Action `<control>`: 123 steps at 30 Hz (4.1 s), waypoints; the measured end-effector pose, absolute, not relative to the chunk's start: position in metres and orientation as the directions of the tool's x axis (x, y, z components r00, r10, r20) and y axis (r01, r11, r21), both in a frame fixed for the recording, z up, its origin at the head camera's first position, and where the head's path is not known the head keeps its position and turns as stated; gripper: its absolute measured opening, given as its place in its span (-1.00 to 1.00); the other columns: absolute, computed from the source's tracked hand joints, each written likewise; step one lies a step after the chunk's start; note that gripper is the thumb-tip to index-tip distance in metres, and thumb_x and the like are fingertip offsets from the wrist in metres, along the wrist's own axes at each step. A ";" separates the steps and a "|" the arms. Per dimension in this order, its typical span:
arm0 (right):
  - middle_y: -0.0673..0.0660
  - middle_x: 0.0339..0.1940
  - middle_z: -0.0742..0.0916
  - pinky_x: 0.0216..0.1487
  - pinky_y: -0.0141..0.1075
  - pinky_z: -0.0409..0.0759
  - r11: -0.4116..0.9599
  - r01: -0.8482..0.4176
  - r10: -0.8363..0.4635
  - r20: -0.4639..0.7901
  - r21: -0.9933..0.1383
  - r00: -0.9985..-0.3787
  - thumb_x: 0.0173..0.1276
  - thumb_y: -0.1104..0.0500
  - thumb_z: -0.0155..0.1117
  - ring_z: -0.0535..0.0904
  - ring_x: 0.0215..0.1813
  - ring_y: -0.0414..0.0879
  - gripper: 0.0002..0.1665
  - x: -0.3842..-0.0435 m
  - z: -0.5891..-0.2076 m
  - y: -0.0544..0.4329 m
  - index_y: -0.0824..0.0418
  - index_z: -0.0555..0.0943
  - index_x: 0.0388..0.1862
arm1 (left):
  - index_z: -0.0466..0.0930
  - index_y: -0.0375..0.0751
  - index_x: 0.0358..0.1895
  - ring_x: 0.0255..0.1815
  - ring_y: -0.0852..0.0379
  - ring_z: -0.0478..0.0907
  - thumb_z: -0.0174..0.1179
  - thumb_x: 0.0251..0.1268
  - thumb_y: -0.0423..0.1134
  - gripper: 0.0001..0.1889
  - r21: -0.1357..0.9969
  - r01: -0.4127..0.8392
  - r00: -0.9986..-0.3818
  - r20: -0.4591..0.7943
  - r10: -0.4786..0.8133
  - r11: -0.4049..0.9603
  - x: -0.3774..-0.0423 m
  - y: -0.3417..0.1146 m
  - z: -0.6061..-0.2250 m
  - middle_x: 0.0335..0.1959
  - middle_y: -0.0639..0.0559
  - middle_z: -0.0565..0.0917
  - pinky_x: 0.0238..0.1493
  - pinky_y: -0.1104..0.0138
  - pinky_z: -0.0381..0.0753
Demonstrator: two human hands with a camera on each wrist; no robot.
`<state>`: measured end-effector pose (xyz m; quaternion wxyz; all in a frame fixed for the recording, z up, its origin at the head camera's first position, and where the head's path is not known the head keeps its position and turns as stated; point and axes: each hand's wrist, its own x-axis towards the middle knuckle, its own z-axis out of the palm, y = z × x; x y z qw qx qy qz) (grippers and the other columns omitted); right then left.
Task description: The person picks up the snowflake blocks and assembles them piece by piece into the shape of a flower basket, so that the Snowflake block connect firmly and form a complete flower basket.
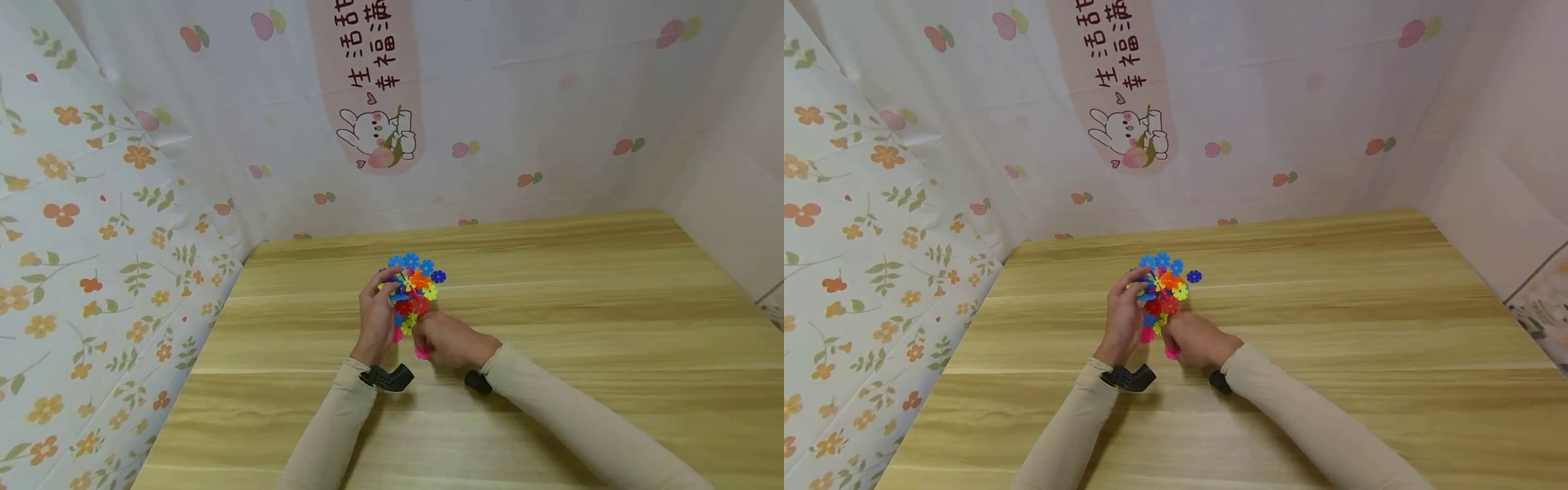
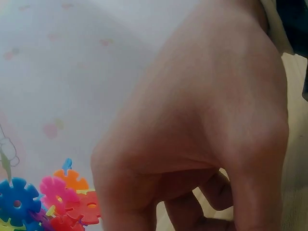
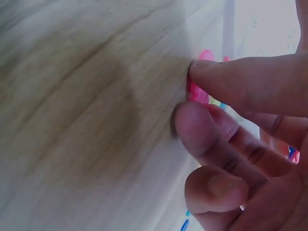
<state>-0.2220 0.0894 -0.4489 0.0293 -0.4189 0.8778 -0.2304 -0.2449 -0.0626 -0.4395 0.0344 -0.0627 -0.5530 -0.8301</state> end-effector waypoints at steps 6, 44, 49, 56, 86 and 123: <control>-0.03 -0.51 0.54 -0.46 -0.40 0.44 0.570 -0.639 -0.722 0.056 -0.516 -0.690 -0.09 0.44 0.37 0.40 -0.45 -0.18 -0.74 -0.222 -0.450 0.094 0.20 0.56 -0.42 | 0.42 -0.48 0.13 -0.07 0.04 0.30 -0.13 0.38 -0.44 -0.67 0.909 0.113 -0.989 0.143 0.044 -0.401 -0.243 -0.062 -0.441 0.18 -0.17 0.39 -0.56 0.45 0.13; 0.22 -0.48 0.70 -0.55 -0.10 0.54 0.265 -0.221 -0.114 0.197 -0.938 -0.974 0.22 0.29 0.32 0.53 -0.56 0.28 -0.80 -0.233 -0.425 0.137 0.31 0.57 -0.18 | 0.52 -0.52 0.00 -0.74 0.15 0.27 0.11 0.21 -0.53 -0.72 0.956 0.239 -0.971 0.235 -0.045 -0.168 -0.222 -0.042 -0.423 0.08 -0.31 0.44 -0.56 0.45 0.39; 0.30 -0.46 0.70 -0.57 -0.15 0.55 0.276 -0.227 -0.104 0.206 -0.934 -0.973 0.22 0.31 0.31 0.54 -0.64 0.11 -0.80 -0.231 -0.419 0.133 0.35 0.59 -0.18 | 0.55 -0.48 -0.02 -0.58 0.11 0.34 0.13 0.20 -0.52 -0.73 0.957 0.260 -0.965 0.255 -0.053 -0.127 -0.222 -0.041 -0.423 0.05 -0.29 0.47 -0.57 0.45 0.35; 0.38 -0.44 0.68 -0.57 -0.27 0.58 0.297 -0.246 -0.082 0.232 -0.923 -0.969 0.22 0.41 0.26 0.56 -0.66 -0.06 -0.84 -0.212 -0.394 0.122 0.51 0.57 -0.24 | 0.61 -0.34 -0.05 -0.08 -0.05 0.35 0.18 0.20 -0.44 -0.75 0.964 0.258 -0.964 0.252 -0.078 -0.067 -0.227 -0.038 -0.434 0.03 -0.15 0.48 -0.44 0.48 0.37; 0.27 -0.48 0.64 -0.45 -0.02 0.59 0.311 -0.271 -0.093 0.254 -0.911 -0.963 0.34 0.37 0.12 0.61 -0.47 0.23 -0.84 -0.238 -0.429 0.138 0.38 0.60 -0.15 | 0.49 -0.34 0.13 -0.19 -0.10 0.49 0.00 0.32 -0.49 -0.67 0.969 0.236 -0.967 0.241 0.082 -0.066 -0.215 -0.042 -0.429 0.08 -0.25 0.33 -0.33 -0.06 0.57; 0.20 -0.38 0.65 -0.51 -0.14 0.54 0.363 -0.233 -0.294 0.126 -0.902 -0.947 0.44 0.24 0.02 0.54 -0.44 0.28 -0.77 -0.266 -0.421 0.146 0.25 0.58 -0.03 | 0.49 -0.28 0.15 0.13 -0.06 0.38 -0.01 0.38 -0.41 -0.68 0.991 0.136 -0.967 0.132 0.220 0.002 -0.234 -0.078 -0.437 0.16 -0.13 0.45 0.01 0.26 0.44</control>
